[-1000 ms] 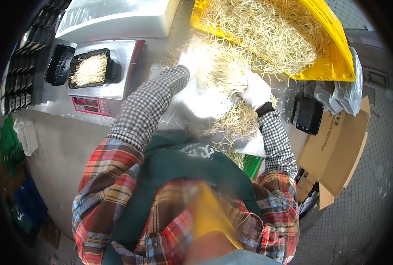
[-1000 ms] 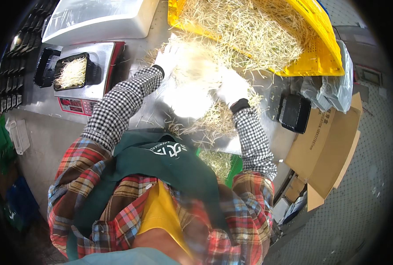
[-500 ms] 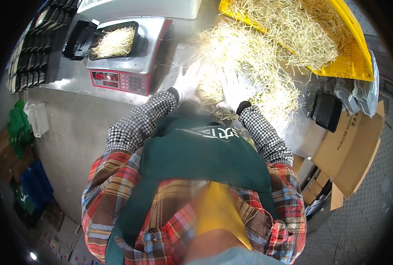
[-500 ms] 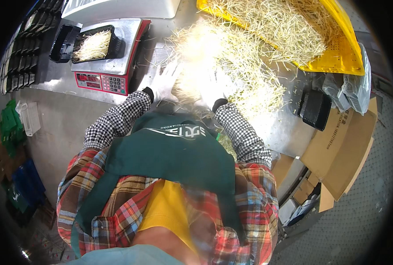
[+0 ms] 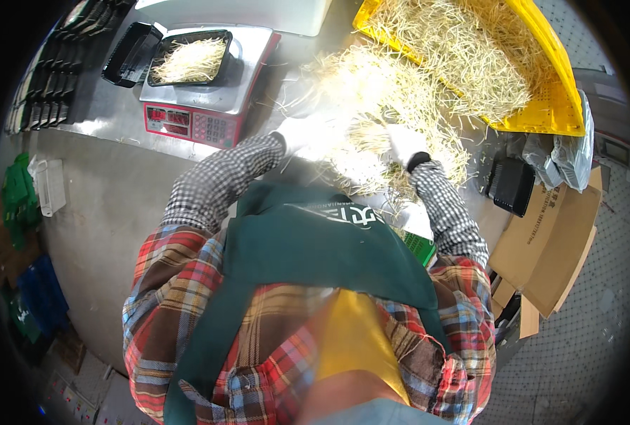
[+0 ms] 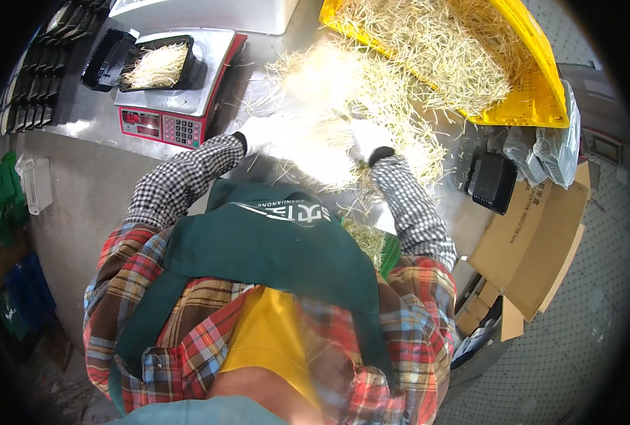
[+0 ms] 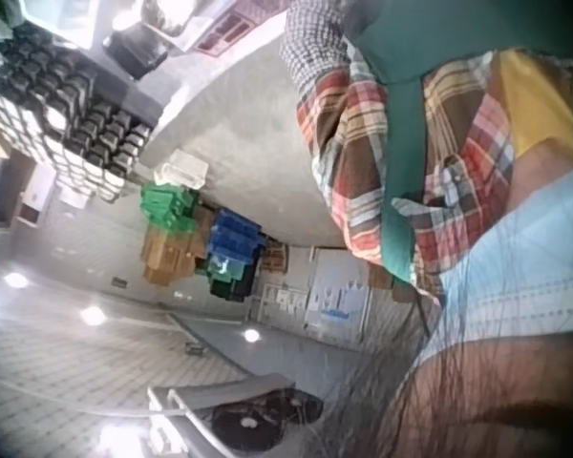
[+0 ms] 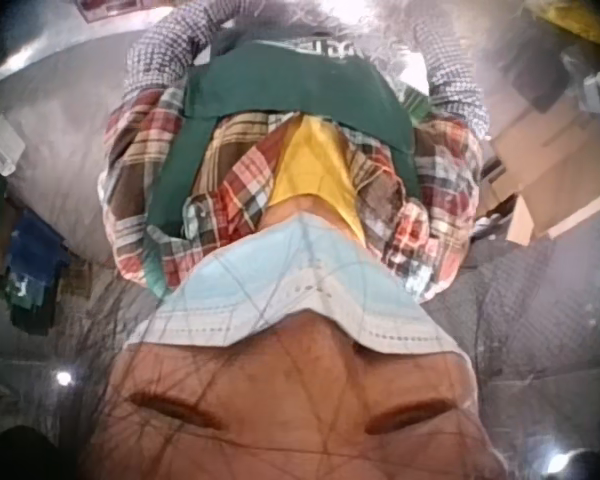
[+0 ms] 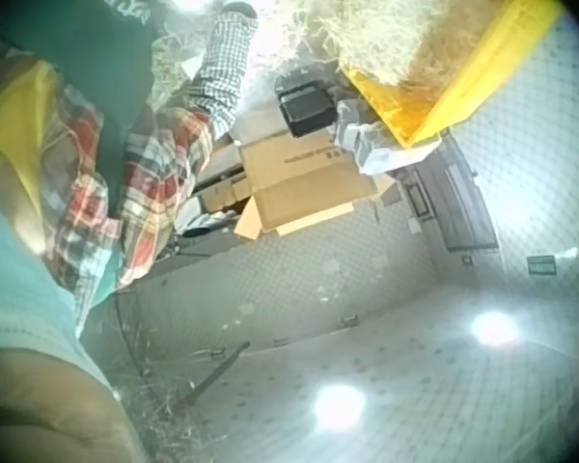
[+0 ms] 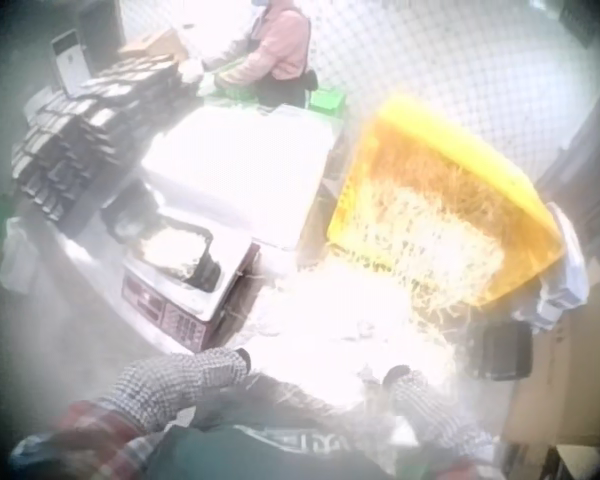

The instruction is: The person repeatedly scoops bean sprouts from a yellow crate, places them into black trays on a digital scale, adjusts the amount, and moves filled trays aside. The process is repeated continuously throughout the clip.

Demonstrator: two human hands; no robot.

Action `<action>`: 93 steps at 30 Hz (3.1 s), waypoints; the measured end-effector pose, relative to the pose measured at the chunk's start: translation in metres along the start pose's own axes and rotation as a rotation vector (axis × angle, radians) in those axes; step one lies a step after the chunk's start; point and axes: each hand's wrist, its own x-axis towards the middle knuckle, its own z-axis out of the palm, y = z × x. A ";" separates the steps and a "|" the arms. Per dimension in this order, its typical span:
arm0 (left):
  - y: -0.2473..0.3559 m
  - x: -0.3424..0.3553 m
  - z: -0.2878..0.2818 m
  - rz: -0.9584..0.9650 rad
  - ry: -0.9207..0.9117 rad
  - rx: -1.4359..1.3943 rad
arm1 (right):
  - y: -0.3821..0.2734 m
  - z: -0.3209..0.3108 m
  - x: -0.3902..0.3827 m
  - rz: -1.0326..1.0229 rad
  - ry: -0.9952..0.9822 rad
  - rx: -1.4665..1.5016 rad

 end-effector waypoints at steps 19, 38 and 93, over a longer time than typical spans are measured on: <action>-0.033 -0.053 0.093 -0.268 0.458 -1.007 | -0.134 -0.009 0.033 -0.409 0.427 0.423; -0.077 -0.167 -0.079 0.001 1.243 0.132 | -0.149 0.018 0.061 0.006 0.216 0.298; -0.166 -0.125 -0.265 0.366 0.677 0.253 | -0.343 -0.109 0.192 0.133 1.046 0.919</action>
